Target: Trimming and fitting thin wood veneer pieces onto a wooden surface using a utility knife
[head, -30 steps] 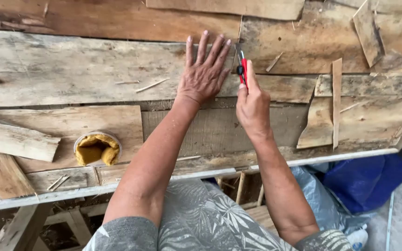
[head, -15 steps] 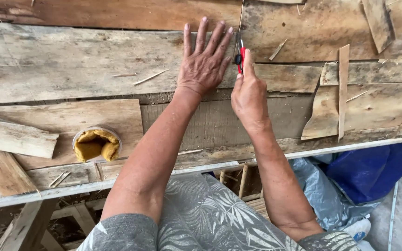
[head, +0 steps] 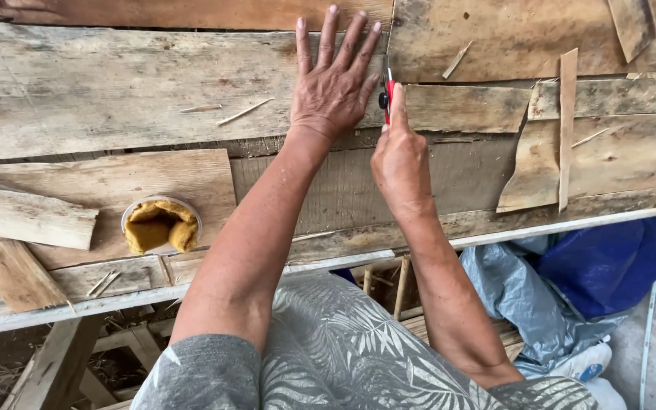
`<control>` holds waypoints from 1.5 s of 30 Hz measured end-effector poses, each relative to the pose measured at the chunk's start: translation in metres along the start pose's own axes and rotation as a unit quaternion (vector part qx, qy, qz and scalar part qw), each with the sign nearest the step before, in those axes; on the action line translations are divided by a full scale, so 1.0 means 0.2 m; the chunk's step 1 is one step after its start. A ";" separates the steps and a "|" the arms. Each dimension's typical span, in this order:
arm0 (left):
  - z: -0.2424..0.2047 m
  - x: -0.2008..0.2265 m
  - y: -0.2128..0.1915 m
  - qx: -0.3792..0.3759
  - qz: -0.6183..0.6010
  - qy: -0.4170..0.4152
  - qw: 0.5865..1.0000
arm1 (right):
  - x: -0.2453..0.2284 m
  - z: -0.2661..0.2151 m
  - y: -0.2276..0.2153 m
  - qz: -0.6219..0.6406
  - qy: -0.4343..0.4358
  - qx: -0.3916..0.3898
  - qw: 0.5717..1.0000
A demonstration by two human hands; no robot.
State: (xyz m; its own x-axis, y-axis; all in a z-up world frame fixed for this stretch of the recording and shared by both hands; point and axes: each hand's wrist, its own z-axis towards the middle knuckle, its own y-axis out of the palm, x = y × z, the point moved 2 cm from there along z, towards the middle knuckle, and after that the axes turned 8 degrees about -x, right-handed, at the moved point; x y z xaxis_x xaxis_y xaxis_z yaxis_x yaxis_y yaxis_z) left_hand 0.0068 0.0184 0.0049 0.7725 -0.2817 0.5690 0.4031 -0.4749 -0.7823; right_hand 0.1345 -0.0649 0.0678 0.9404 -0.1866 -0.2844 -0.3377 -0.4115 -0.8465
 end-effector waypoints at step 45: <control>0.17 0.11 0.14 0.096 -0.111 -0.124 0.981 | 0.56 -0.06 -0.09 0.189 -0.029 0.101 0.976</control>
State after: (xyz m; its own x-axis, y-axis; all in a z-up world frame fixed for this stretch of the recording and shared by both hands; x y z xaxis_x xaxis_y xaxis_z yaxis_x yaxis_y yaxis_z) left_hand 0.0527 0.0270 -0.0131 0.7415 0.0334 0.6701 0.6413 -0.3285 -0.6934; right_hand 0.2455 -0.0887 0.0565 0.7522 -0.2382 -0.6144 -0.6522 -0.1369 -0.7456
